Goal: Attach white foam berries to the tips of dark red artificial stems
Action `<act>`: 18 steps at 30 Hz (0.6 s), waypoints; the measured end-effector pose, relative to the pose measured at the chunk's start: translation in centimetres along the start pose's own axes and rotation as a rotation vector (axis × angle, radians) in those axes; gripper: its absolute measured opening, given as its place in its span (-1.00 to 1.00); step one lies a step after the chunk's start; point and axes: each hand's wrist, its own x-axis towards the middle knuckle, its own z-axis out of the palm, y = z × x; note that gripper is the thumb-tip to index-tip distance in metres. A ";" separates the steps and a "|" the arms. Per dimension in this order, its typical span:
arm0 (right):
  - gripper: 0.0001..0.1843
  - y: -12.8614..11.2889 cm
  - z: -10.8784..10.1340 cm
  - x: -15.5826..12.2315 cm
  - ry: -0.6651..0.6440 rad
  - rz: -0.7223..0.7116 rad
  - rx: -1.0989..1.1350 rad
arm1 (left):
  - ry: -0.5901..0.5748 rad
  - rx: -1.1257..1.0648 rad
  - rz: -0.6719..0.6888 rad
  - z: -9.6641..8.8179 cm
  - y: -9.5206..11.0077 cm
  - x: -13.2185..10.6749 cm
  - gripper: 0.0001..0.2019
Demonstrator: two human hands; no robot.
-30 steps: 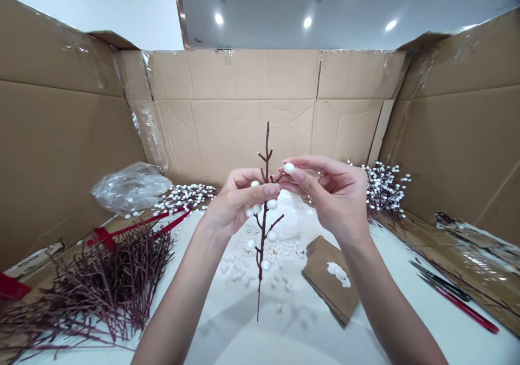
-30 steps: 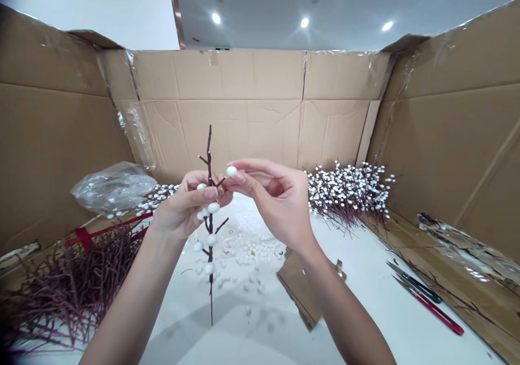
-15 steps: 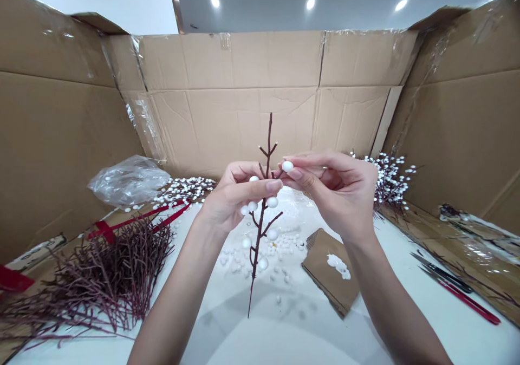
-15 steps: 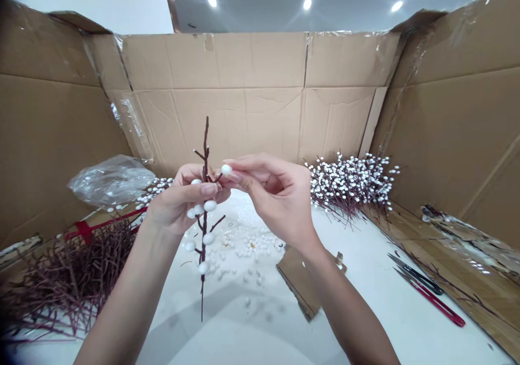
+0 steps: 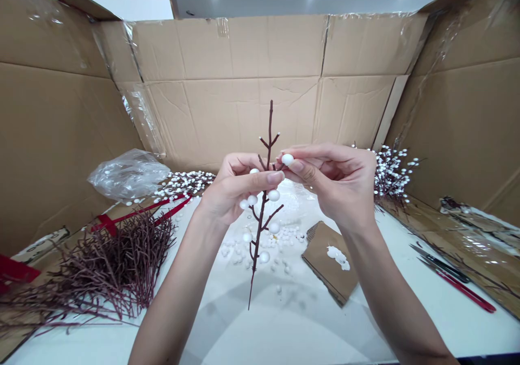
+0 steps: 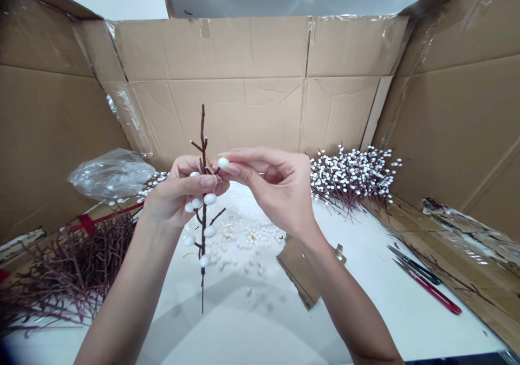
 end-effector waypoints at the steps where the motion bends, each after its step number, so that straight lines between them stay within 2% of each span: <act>1: -0.82 0.0 0.0 0.0 -0.001 -0.003 -0.001 | -0.007 -0.005 -0.003 0.0 0.0 0.0 -0.78; 5: -0.79 -0.1 0.1 0.0 0.005 -0.027 -0.014 | -0.025 -0.028 -0.002 0.0 0.1 0.1 -0.77; 10: -0.81 0.1 0.2 0.1 0.021 -0.092 -0.041 | 0.004 -0.027 0.022 0.2 0.1 0.1 -0.76; 18: -0.77 0.2 0.2 0.1 0.026 -0.119 -0.060 | 0.037 -0.018 0.052 0.6 0.1 0.0 -0.75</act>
